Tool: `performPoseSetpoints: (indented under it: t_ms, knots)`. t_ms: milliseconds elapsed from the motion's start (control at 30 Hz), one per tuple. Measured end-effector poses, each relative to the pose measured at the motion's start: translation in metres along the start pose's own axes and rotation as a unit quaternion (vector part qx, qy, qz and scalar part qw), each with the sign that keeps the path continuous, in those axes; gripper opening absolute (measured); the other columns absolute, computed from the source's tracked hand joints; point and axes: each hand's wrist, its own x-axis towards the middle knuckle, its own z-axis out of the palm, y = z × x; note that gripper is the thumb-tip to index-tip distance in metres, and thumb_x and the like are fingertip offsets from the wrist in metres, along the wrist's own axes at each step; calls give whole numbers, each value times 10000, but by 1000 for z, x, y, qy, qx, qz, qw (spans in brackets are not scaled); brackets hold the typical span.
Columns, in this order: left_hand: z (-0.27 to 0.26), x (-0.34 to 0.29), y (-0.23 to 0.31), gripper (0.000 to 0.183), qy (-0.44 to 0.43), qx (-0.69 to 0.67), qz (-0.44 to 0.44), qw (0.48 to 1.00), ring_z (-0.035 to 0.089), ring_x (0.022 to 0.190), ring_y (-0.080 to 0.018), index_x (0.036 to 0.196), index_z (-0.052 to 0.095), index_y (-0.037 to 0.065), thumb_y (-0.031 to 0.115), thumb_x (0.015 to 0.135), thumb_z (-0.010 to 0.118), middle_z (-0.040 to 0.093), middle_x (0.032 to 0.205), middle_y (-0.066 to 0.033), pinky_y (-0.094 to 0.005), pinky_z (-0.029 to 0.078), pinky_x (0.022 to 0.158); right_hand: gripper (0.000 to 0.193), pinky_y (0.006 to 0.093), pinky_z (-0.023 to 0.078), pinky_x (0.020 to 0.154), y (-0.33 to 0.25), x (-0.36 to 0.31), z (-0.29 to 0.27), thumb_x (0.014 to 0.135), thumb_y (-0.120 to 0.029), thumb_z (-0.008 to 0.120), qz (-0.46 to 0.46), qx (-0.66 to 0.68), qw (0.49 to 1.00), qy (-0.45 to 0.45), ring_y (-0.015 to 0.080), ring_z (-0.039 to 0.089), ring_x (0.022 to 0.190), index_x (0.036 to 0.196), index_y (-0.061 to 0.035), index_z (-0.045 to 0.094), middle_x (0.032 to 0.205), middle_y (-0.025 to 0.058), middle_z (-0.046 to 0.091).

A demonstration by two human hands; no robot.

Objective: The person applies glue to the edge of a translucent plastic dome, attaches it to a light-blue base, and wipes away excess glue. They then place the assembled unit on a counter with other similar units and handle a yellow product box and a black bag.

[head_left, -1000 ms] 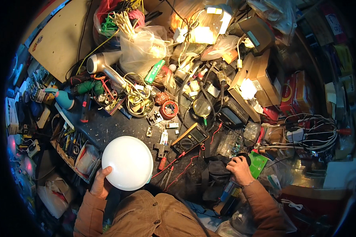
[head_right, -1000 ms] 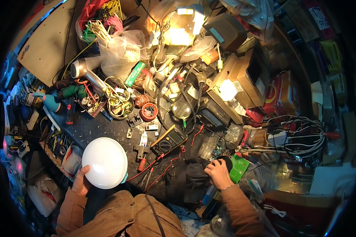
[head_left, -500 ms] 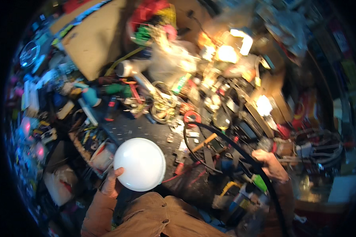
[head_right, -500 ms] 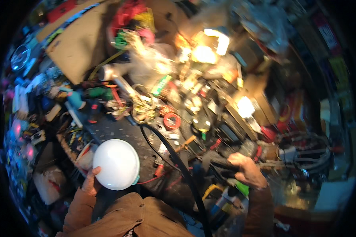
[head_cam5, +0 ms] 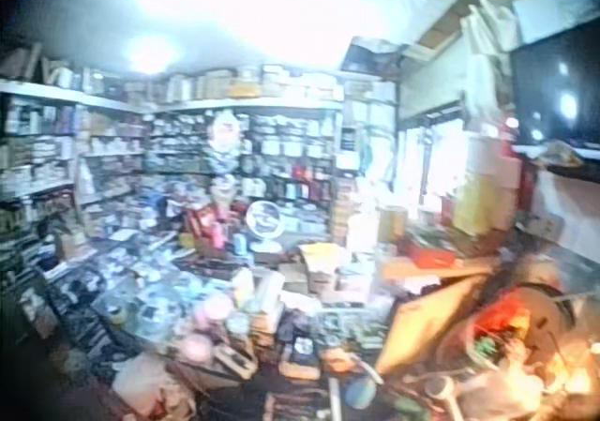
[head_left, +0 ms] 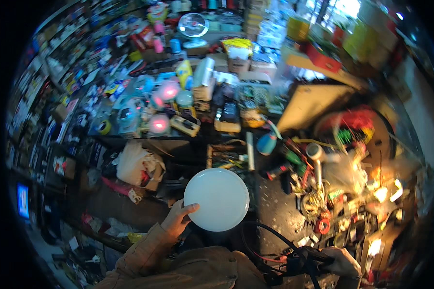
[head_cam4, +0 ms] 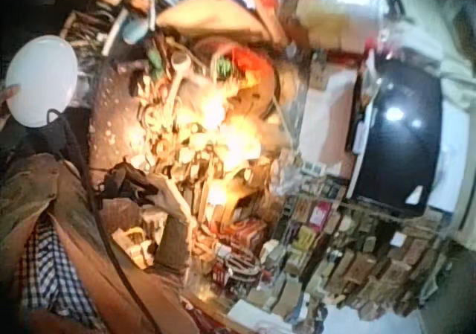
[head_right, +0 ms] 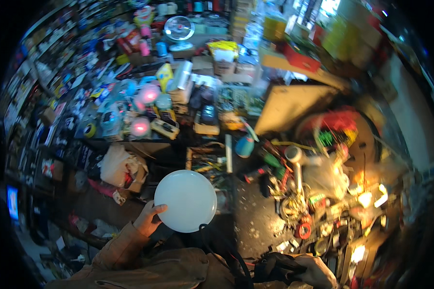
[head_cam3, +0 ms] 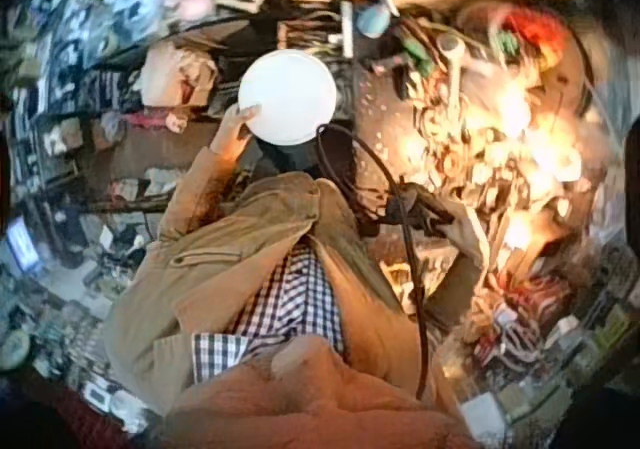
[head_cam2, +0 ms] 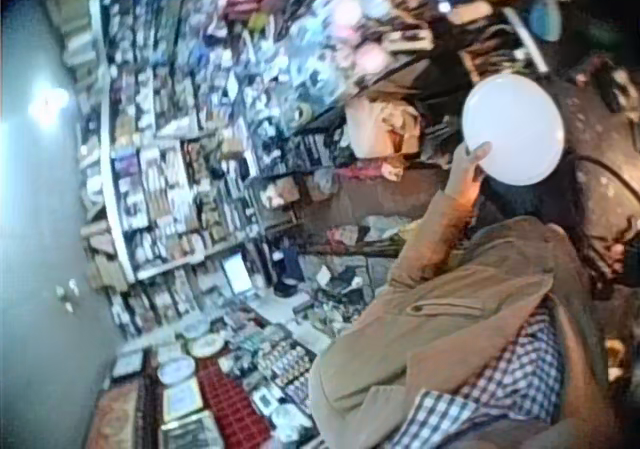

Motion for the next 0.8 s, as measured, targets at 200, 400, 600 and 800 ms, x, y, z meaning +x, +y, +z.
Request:
performPoseSetpoints:
  t_ms: [200,400,600,800]
  knots:
    - [-106,-62,50,981,51,-106,123,985,628,1358,-295,1603,487,-70,449,892,918,619,1496,-196,-462,519,1142,298,433,595,986,-39,91,18,1041,-121,780,8,165,984,71,236,749,1090,1300,28,773,1155,119,817]
    - [-225,-101,96,1014,123,-161,159,966,540,1482,-326,1651,445,-57,379,869,921,575,1579,-207,-514,446,1237,302,426,593,980,-149,220,49,1037,-132,794,5,223,962,160,226,745,1085,1291,30,775,1148,111,818]
    - [-290,-138,121,1058,200,-201,244,928,546,1474,-330,1670,411,-35,420,868,930,562,1581,-184,-525,454,1241,324,407,593,965,-244,337,103,985,-177,866,-21,177,959,219,224,742,1068,1230,24,798,1119,97,822]
    - [-307,-190,113,1104,258,-201,281,902,640,1346,-329,1663,401,-39,450,837,945,590,1489,-216,-457,651,925,372,405,579,1000,-291,457,162,965,-138,869,-131,153,958,203,222,735,1117,1280,38,777,1247,113,813]
